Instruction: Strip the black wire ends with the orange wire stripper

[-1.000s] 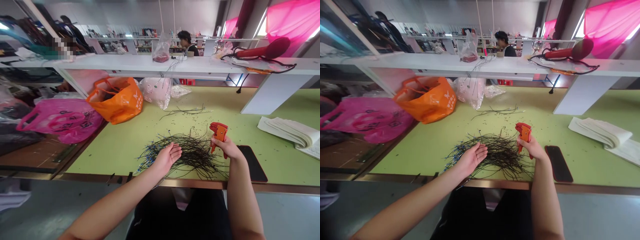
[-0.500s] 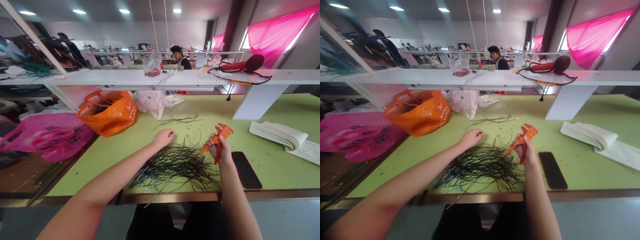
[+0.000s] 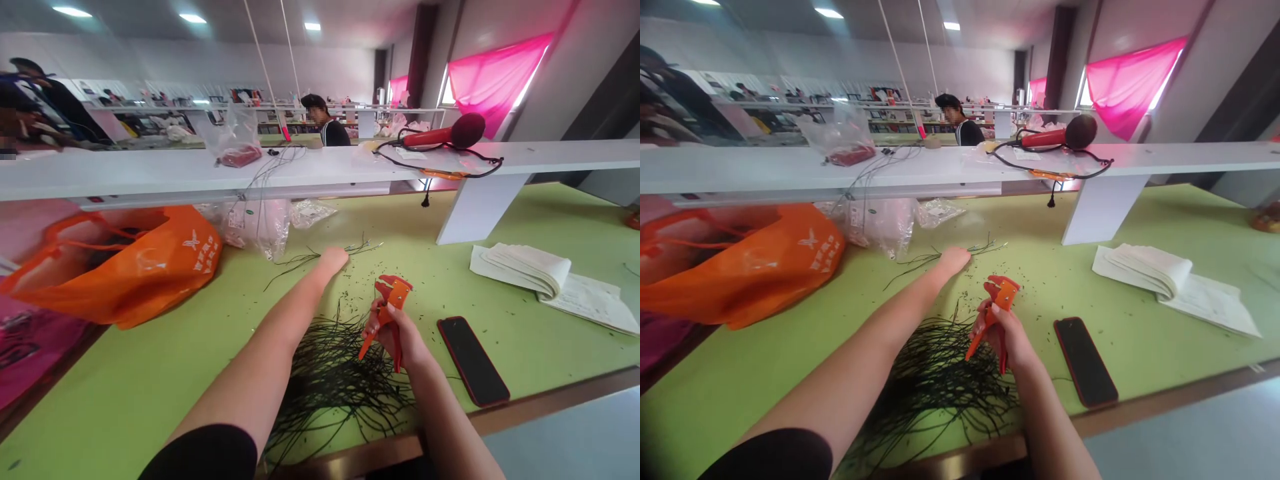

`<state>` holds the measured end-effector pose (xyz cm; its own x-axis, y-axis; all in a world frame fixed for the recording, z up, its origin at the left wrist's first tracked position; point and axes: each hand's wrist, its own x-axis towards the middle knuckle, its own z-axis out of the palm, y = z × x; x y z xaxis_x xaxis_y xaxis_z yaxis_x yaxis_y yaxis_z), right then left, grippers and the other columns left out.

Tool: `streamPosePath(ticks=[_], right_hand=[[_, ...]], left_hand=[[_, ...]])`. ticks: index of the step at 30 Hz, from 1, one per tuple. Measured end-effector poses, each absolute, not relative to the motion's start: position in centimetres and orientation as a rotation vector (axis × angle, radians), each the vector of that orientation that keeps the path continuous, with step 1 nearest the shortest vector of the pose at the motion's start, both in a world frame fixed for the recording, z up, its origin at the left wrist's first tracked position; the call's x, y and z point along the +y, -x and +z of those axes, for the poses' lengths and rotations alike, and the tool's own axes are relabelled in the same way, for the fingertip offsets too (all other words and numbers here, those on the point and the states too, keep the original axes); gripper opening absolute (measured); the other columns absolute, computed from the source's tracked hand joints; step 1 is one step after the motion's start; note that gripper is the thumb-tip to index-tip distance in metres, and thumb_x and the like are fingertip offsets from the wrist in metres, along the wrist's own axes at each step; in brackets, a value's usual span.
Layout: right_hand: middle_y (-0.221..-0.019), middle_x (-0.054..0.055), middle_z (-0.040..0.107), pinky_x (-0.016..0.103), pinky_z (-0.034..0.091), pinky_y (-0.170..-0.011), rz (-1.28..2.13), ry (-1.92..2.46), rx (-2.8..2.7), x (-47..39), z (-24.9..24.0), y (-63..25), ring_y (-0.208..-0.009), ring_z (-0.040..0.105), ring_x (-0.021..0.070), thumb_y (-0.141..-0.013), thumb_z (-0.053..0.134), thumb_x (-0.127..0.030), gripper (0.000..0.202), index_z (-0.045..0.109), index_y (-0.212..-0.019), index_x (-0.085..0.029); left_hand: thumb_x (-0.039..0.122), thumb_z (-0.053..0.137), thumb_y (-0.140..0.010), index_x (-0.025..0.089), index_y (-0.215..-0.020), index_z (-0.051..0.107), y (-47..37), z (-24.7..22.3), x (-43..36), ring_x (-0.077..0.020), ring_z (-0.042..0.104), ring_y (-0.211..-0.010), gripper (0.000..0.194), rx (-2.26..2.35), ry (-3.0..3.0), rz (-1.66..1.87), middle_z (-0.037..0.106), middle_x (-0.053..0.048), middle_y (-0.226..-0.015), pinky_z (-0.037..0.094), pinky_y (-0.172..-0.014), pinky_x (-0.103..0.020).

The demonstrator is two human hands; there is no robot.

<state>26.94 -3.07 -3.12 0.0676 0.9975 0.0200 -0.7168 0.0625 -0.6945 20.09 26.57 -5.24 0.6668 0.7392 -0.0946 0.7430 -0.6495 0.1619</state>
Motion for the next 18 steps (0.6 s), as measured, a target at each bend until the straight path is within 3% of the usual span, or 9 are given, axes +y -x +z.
streamPosePath(ticks=[5, 10, 18], right_hand=[[-0.068, 0.0, 0.059, 0.039, 0.06, -0.073, 1.414, 0.627, -0.622, -3.0, -3.5, -26.8, -0.065, 0.06, 0.0186, -0.087, 0.075, -0.05, 0.031, 0.069, -0.096, -0.021], [-0.07, 0.001, 0.062, 0.036, 0.061, -0.074, 1.379, 0.667, -0.623, -2.9, -3.6, -26.8, -0.067, 0.062, 0.018, -0.085, 0.077, -0.051, 0.033, 0.07, -0.095, -0.02], [-0.071, 0.0, 0.064, 0.033, 0.058, -0.07, 1.358, 0.711, -0.642, -2.3, -4.2, -27.1, -0.068, 0.061, 0.0165, -0.081, 0.082, -0.051, 0.035, 0.071, -0.094, -0.021]], left_hand=[[0.038, 0.066, -0.099, 0.016, -0.13, 0.062, -19.2, -3.9, 27.9, -0.0257, 0.066, -0.114, 0.039, 1.34, -2.46, 0.237, 0.064, -0.013, -0.132, 0.058, -0.096, -0.047], [0.028, 0.062, -0.098, 0.015, -0.103, 0.07, -17.6, -1.7, 27.2, -0.0313, 0.066, -0.117, 0.016, 1.321, -2.087, 0.737, 0.073, -0.015, -0.116, 0.053, -0.099, -0.041], [0.024, 0.049, -0.104, 0.021, -0.107, 0.056, -17.6, -0.1, 25.1, -0.0167, 0.077, -0.094, 0.008, 1.071, -1.134, 1.251, 0.074, -0.01, -0.109, 0.059, -0.088, -0.029]])
